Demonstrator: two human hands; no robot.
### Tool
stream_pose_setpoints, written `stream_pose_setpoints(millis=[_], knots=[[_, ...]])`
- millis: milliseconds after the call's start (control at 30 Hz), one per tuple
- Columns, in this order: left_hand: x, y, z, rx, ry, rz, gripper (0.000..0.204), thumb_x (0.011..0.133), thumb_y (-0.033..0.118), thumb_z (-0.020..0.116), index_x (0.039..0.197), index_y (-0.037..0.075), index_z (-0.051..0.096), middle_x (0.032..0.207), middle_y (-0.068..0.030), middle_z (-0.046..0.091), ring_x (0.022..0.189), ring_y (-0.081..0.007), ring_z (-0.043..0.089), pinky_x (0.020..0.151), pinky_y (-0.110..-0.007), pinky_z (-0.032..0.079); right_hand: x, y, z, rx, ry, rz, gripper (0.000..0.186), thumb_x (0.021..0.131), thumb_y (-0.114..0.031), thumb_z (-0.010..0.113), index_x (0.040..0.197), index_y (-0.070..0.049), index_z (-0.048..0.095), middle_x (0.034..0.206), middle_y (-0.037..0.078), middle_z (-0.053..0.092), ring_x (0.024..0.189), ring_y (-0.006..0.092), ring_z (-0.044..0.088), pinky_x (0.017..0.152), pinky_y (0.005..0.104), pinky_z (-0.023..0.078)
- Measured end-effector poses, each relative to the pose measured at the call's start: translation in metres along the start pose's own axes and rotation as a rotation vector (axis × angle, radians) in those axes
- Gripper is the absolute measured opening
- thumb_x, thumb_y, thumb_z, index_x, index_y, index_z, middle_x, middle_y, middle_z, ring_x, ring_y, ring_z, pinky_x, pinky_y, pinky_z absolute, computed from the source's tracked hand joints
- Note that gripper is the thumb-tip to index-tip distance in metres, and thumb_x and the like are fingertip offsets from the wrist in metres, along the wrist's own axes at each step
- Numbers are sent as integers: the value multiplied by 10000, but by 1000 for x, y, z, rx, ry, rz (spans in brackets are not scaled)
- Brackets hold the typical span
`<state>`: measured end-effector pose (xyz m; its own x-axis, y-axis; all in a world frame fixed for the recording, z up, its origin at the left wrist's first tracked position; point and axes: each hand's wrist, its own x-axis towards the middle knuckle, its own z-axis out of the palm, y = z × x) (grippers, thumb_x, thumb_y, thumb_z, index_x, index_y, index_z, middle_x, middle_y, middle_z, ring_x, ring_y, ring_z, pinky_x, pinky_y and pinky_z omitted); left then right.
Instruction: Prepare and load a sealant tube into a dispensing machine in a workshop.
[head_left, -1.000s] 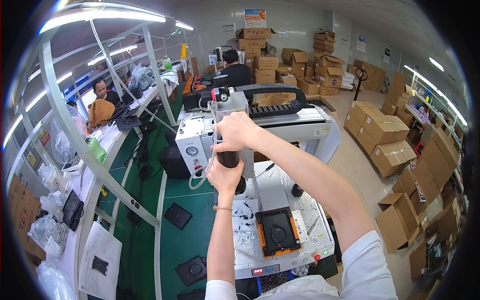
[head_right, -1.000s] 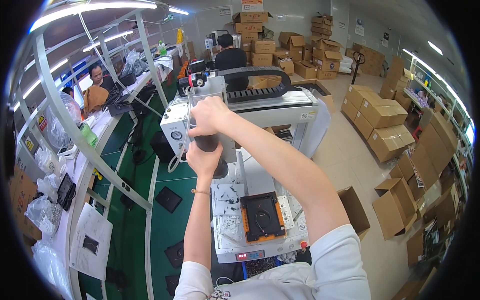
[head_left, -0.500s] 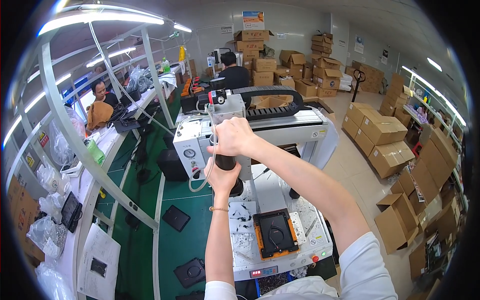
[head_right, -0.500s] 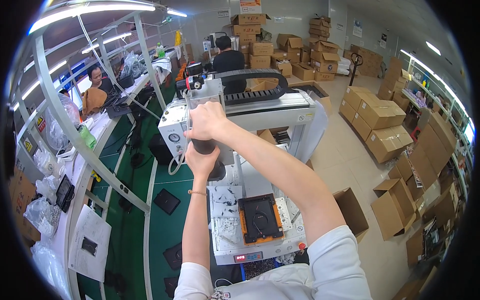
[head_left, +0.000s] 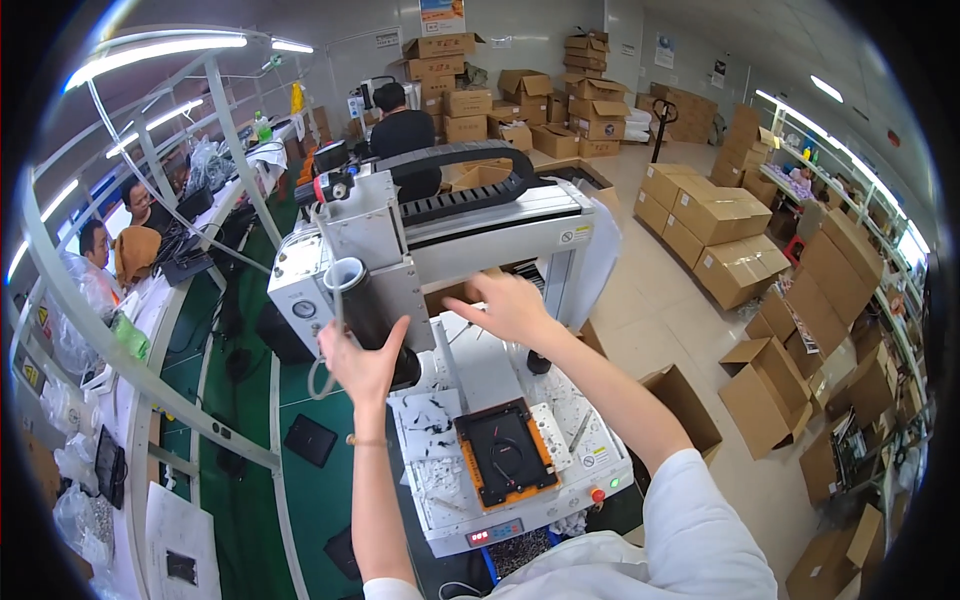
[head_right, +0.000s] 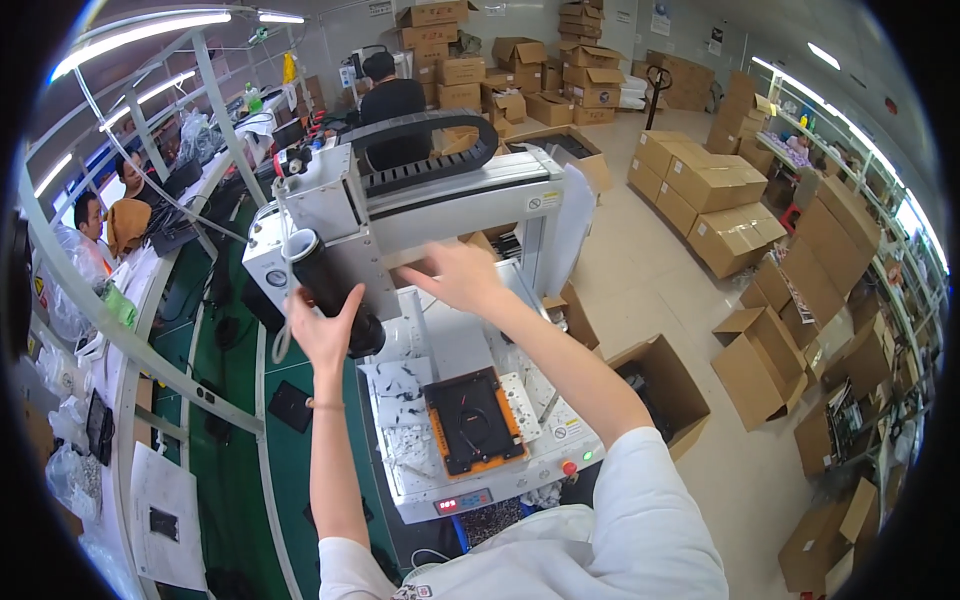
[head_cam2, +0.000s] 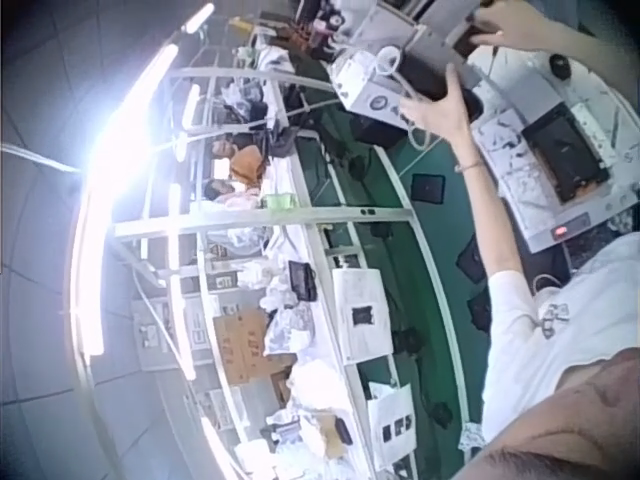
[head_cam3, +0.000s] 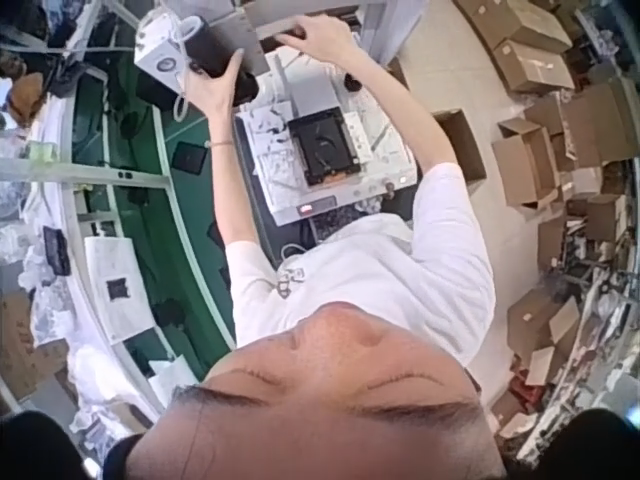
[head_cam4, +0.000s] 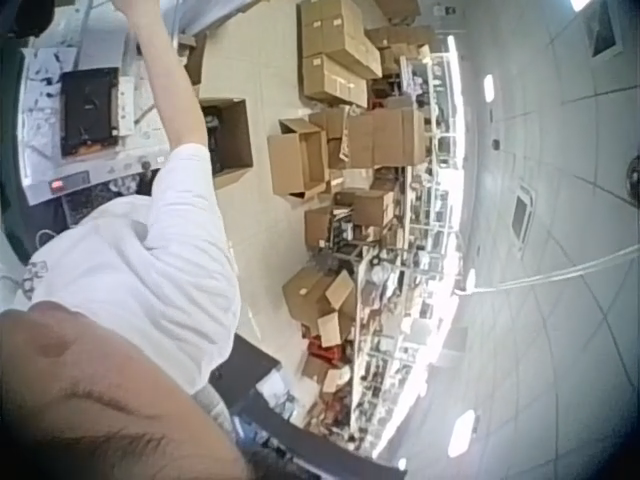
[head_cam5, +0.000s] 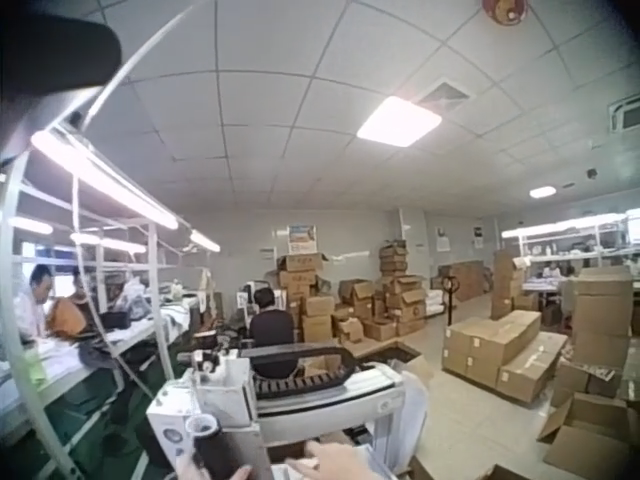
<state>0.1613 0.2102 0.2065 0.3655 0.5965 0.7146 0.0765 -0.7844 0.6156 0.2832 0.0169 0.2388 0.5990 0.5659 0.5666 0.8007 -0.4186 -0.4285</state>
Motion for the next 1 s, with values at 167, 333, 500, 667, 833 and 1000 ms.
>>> stream_pose_setpoints(millis=[167,333,500,667,833,1000], knots=[[-10,14,-18,-224,83,-5,706,675,269,872,1160,-25,453,1049,-136,454,983,-272,441,902,-369,370,-115,176,61,-331,-464,520,705,789,-561,654,1158,29,537,1137,282,578,1018,419,615,857,468,517],[-15,18,-29,-501,58,-54,608,741,170,828,1191,10,451,1045,-65,468,965,-173,466,906,-324,398,-152,198,102,-282,-447,611,801,752,-537,696,1304,-12,448,1177,262,559,1063,409,603,863,484,518],[-10,23,-49,-840,-69,-108,475,792,-8,701,1198,20,456,1009,-50,516,932,-118,502,852,-267,433,-144,192,97,-182,-202,574,648,741,-538,714,1031,32,610,954,236,662,914,374,653,795,435,517],[9,30,-87,-1438,-225,-336,477,890,74,536,1342,2,401,848,-45,538,858,-136,510,834,-284,423,-70,110,47,345,49,423,471,826,-425,707,832,43,649,607,80,581,566,110,488,522,300,399],[27,28,-100,-1599,-178,-346,429,917,91,525,1325,-12,441,833,-41,513,804,-126,477,745,-267,420,36,-35,-33,431,-97,-74,447,837,-347,722,1076,5,584,799,83,627,645,108,560,578,250,443],[38,30,-115,-1683,-210,-278,408,926,96,482,1323,8,451,922,-53,493,797,-136,449,759,-277,392,108,-114,-42,64,-224,-339,543,781,-464,721,1048,-4,612,806,114,624,698,203,593,648,309,469]])
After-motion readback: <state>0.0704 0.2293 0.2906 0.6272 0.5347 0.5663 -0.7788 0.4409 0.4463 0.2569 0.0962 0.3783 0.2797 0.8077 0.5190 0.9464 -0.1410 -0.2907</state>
